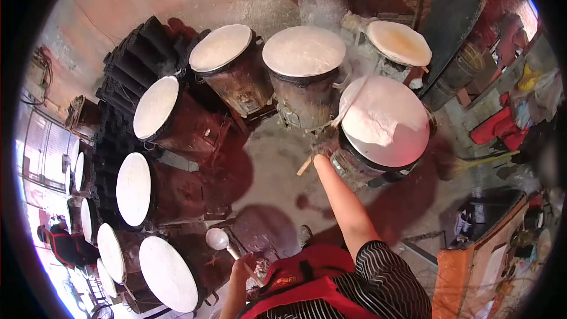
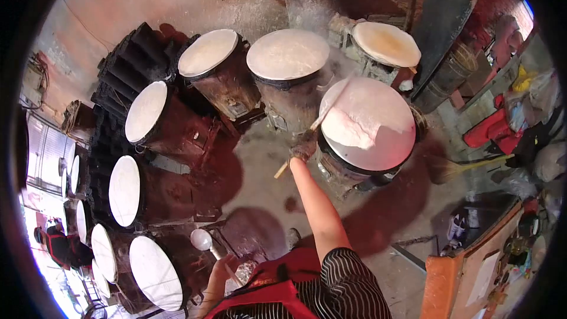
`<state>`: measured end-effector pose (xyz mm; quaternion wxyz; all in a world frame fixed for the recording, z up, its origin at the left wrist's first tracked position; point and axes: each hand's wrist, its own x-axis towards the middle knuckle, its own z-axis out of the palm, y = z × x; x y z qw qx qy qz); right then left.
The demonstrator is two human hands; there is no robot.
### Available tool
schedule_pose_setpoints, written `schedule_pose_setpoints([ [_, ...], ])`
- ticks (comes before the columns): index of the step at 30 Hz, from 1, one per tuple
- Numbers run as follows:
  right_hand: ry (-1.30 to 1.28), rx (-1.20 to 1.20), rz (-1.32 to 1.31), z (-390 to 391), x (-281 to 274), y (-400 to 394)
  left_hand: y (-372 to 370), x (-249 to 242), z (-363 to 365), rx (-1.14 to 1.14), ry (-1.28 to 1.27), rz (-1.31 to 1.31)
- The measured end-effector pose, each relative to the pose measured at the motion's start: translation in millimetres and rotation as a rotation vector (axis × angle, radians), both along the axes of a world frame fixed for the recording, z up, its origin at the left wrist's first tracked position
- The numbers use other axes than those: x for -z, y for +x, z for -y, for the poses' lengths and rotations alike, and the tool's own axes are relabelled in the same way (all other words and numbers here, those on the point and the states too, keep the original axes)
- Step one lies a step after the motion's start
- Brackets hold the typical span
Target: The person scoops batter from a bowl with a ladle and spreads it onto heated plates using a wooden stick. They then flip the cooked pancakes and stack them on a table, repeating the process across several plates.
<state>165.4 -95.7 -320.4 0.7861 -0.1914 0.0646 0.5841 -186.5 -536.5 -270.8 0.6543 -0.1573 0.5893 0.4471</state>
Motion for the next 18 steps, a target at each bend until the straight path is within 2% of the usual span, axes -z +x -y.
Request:
schedule_pose_setpoints([
  [2,-0.33,0.223,0.487,54.3,-62.8,-9.5,-39.2,52.9,25.5,0.0,0.105,0.196],
  [3,-0.291,0.159,0.398,79.7,-54.6,-6.3,-61.2,83.1,40.2,0.003,0.155,0.295],
  [5,-0.301,0.024,0.37,129.8,-63.4,3.9,-61.4,80.7,44.6,0.008,0.058,0.238],
  [6,-0.344,-0.042,0.429,159.7,-101.5,11.7,-58.2,77.7,40.1,0.019,0.007,0.224],
  [8,-0.461,-0.094,0.568,194.0,-112.0,32.8,-46.8,70.3,31.4,0.054,-0.049,0.222],
  [10,-0.599,-0.068,0.716,203.7,-73.8,65.1,-37.2,66.4,19.2,0.084,-0.084,0.228],
  [11,-0.556,-0.017,0.808,204.3,-39.7,89.8,-33.8,65.9,16.5,0.093,-0.094,0.232],
  [12,-0.545,0.031,0.779,208.9,-37.8,108.9,-29.2,64.3,10.8,0.104,-0.101,0.235],
  [14,-0.529,0.148,0.547,211.4,-88.4,122.7,-18.4,61.2,1.0,0.119,-0.108,0.242],
  [16,-0.51,0.244,0.435,199.6,-131.0,113.2,-9.8,56.9,-8.5,0.151,-0.104,0.247],
  [17,-0.51,0.191,0.536,188.7,-128.9,110.2,-7.7,57.4,-9.8,0.193,-0.083,0.267],
  [18,-0.522,0.075,0.746,181.7,-122.4,103.7,-5.7,58.0,-11.1,0.235,-0.061,0.286],
])
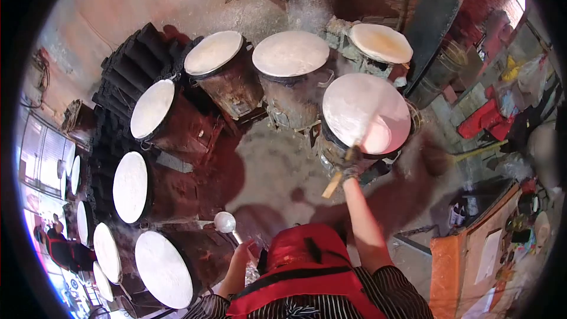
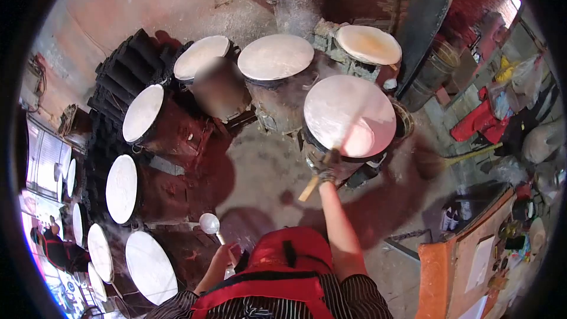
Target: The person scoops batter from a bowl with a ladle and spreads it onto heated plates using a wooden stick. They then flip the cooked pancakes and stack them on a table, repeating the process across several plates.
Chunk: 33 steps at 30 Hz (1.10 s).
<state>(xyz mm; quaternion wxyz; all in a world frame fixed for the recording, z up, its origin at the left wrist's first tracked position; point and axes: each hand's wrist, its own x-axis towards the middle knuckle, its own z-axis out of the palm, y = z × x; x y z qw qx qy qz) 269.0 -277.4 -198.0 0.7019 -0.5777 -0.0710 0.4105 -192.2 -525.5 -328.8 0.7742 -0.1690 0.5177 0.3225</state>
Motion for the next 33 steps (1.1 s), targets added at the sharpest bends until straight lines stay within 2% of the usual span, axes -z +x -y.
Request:
schedule_pose_setpoints([
  [2,-0.205,-0.37,0.448,4.0,2.7,-15.1,5.4,1.7,-4.9,0.077,0.048,0.047],
  [3,-0.18,-0.469,0.439,16.2,1.2,-17.1,35.3,-19.7,-8.3,0.107,0.064,-0.322],
  [4,-0.132,-0.529,0.374,33.6,0.2,-9.9,33.8,-4.4,-5.7,0.068,0.039,-0.3],
  [6,0.048,-0.421,0.111,66.3,11.9,22.5,25.9,37.7,0.3,-0.01,-0.011,-0.254],
  [8,-0.277,-0.455,-0.027,90.2,47.9,87.2,23.5,50.9,2.0,-0.039,0.038,-0.218],
  [10,-0.25,-0.558,-0.024,96.1,17.2,131.0,29.7,51.2,2.3,0.011,0.018,-0.203],
  [11,-0.236,-0.61,-0.022,94.1,1.2,145.2,39.8,37.2,2.0,0.076,-0.026,-0.207],
  [12,-0.16,-0.523,-0.092,85.6,-5.8,147.0,54.9,15.4,1.8,0.141,-0.07,-0.21],
  [14,-0.001,-0.349,-0.231,65.7,-19.4,133.4,95.3,-39.2,2.4,0.206,0.035,-0.303],
  [17,-0.038,-0.628,0.001,74.4,7.8,130.2,176.5,-132.2,6.5,0.19,0.146,-0.508],
  [18,-0.13,-0.787,0.225,90.6,14.5,139.3,180.1,-121.9,6.1,0.165,0.117,-0.492],
  [19,-0.094,-0.776,0.068,103.4,25.4,159.7,183.7,-111.7,5.7,0.139,0.087,-0.477],
  [20,-0.058,-0.761,-0.09,114.8,43.0,191.5,158.9,-50.8,4.4,0.11,-0.003,-0.365],
  [21,-0.008,-0.719,-0.166,112.6,58.4,220.4,148.7,-17.3,3.6,0.081,-0.091,-0.252],
  [23,0.106,-0.609,-0.238,96.4,81.1,269.7,168.9,-14.5,-8.4,0.06,-0.08,-0.322],
  [25,-0.009,-0.602,0.005,67.4,34.7,300.6,187.2,-13.5,-17.6,0.056,-0.014,-0.327],
  [26,0.021,-0.602,0.475,44.3,53.5,313.9,192.3,-7.8,-22.1,0.062,0.046,-0.298],
  [28,-0.133,-0.495,0.966,20.6,-8.1,298.6,203.1,0.8,-30.0,0.083,0.163,-0.233],
  [30,-0.149,-0.364,0.919,-2.3,-12.0,282.1,249.7,-45.1,-54.0,0.123,0.18,-0.552],
  [31,-0.285,-0.489,1.043,-4.1,-18.7,266.0,272.6,-73.6,-69.4,0.143,0.187,-0.711],
  [32,-0.424,-0.614,1.163,-3.8,-24.2,251.5,284.7,-92.2,-82.2,0.134,0.247,-0.731],
  [33,-0.155,-0.639,0.647,1.4,-22.5,240.8,294.1,-108.6,-94.2,0.126,0.308,-0.75],
])
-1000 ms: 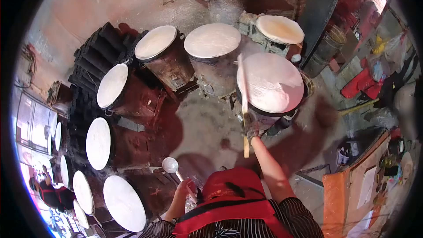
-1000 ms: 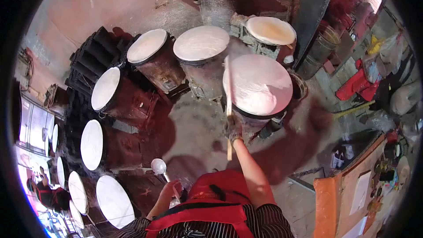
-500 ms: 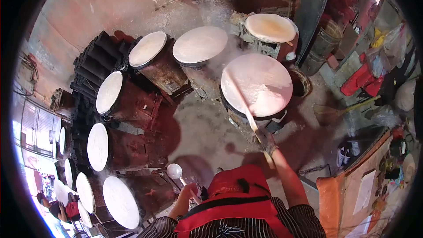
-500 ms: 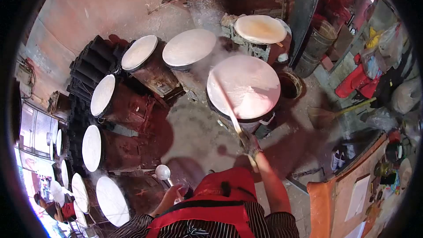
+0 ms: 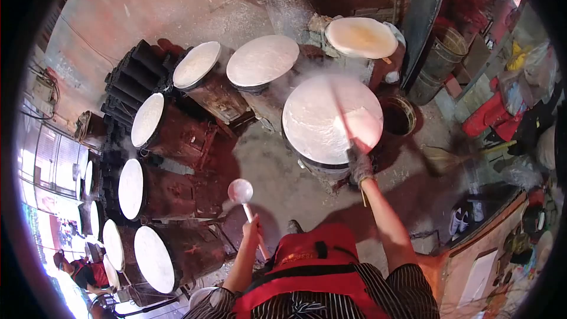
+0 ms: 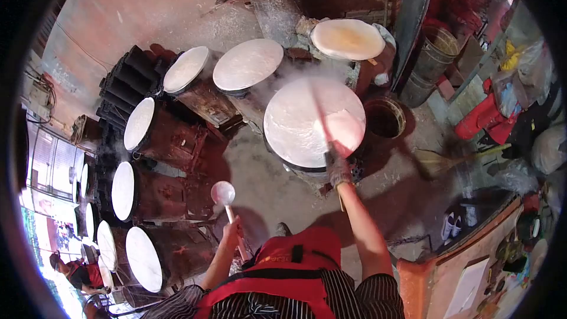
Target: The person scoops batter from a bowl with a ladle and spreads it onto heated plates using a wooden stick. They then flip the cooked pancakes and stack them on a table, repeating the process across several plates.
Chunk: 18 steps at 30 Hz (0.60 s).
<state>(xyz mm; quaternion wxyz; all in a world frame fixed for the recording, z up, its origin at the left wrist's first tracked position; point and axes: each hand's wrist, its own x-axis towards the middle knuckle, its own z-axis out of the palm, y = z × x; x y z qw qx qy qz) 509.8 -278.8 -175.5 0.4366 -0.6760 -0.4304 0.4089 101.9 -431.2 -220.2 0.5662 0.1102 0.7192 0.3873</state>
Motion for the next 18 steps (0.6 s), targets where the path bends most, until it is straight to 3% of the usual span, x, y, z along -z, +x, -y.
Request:
schedule_pose_setpoints([
  [2,0.193,-0.073,-0.321,21.9,3.4,1.7,17.4,-34.5,-19.8,0.009,0.112,0.048],
  [3,0.301,-0.133,-0.075,35.6,-0.1,10.3,25.7,-52.8,-27.5,0.007,0.164,0.113],
  [8,0.358,0.263,-0.212,80.6,-24.7,-41.4,74.0,-145.8,-60.5,0.13,0.281,0.29],
  [10,0.293,0.19,-0.51,85.3,4.4,-35.5,87.7,-167.8,-68.1,0.219,0.282,0.402],
  [11,0.21,0.034,-0.776,73.5,57.2,-13.8,91.0,-175.0,-73.9,0.264,0.283,0.458],
  [13,0.242,0.074,-0.831,68.5,67.2,-6.9,96.7,-186.0,-80.4,0.309,0.238,0.64],
  [14,0.36,0.27,-0.618,71.9,67.7,-11.1,104.4,-194.1,-76.2,0.324,0.232,0.655],
  [17,0.382,0.374,0.011,83.4,84.6,-12.8,119.1,-201.1,-65.2,0.343,0.183,0.673],
  [18,0.43,0.177,0.465,85.3,75.3,-21.6,121.8,-201.1,-62.6,0.355,0.169,0.669],
])
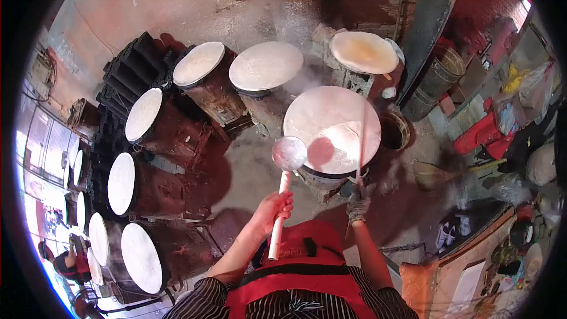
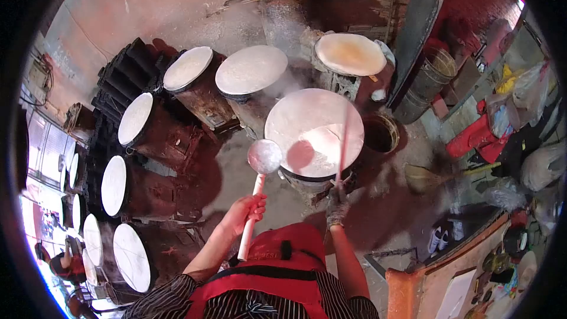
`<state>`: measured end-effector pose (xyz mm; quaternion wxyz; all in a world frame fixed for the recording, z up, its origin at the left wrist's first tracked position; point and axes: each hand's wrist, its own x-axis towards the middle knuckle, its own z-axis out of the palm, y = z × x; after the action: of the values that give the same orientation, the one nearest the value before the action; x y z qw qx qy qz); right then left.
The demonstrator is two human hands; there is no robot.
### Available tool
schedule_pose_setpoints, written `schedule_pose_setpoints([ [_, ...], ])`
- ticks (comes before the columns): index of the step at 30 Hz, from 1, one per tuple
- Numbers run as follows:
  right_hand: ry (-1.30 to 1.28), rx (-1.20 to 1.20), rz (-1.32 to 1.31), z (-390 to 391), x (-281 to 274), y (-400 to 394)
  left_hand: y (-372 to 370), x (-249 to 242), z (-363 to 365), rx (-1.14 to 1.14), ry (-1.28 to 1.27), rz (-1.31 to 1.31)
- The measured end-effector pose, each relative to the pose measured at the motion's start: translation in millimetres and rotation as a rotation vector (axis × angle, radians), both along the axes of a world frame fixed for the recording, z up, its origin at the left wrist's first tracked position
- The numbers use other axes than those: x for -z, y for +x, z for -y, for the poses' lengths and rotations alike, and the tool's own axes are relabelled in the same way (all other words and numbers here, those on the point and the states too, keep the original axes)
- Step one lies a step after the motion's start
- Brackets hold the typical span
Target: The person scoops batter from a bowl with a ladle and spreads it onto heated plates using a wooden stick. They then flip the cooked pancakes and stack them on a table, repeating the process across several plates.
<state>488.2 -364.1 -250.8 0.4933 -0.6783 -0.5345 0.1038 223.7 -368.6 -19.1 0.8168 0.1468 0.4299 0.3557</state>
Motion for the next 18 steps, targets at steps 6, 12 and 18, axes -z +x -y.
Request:
schedule_pose_setpoints([
  [6,0.01,-0.119,-1.166,-36.3,-31.8,44.6,6.8,23.9,15.6,0.068,-0.057,-0.007],
  [12,-0.314,-0.216,-0.744,8.3,-31.6,43.6,8.5,34.7,-2.5,0.117,-0.033,-0.061],
  [18,-0.19,-0.02,-1.18,57.8,-25.2,21.1,35.3,75.7,-74.3,0.156,0.139,-0.263],
])
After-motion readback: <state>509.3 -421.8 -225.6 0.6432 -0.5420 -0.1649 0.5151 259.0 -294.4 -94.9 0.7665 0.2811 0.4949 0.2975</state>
